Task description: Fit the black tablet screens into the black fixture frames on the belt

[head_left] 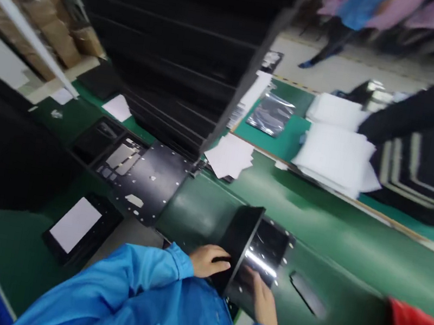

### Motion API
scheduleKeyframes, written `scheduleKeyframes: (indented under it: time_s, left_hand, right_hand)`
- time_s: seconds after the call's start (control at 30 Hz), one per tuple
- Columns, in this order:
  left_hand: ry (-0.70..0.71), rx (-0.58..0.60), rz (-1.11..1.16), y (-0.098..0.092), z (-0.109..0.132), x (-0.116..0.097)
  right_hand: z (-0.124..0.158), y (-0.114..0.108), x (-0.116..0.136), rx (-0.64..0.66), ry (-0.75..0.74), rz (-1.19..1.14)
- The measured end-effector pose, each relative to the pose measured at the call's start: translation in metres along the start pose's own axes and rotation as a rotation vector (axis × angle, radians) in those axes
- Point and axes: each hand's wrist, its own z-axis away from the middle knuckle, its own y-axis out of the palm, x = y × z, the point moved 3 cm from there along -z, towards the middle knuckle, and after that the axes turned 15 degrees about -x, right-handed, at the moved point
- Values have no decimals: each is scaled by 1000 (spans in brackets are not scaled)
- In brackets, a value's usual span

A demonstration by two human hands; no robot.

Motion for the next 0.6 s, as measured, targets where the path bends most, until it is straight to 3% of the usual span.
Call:
scheduleKeyframes:
  time_s: [0.07, 0.13, 0.3, 0.43, 0.5, 0.6]
  left_hand:
    - [52, 91, -164, 19, 2, -2]
    - [63, 124, -290, 36, 1, -3]
    - [77, 83, -475, 63, 3, -8]
    - [-71, 38, -629, 76, 13, -12]
    - [-163, -5, -698, 80, 16, -14]
    - [-328, -64, -774, 83, 21, -13]
  right_hand:
    - [-9, -5, 27, -15, -1, 99]
    - [-19, -11, 31, -68, 12, 145]
    - [-26, -27, -19, -104, -21, -165]
    - [-41, -36, -58, -44, -17, -271]
    - [-51, -42, -70, 12, -40, -192]
    - [-69, -54, -86, 82, -66, 128]
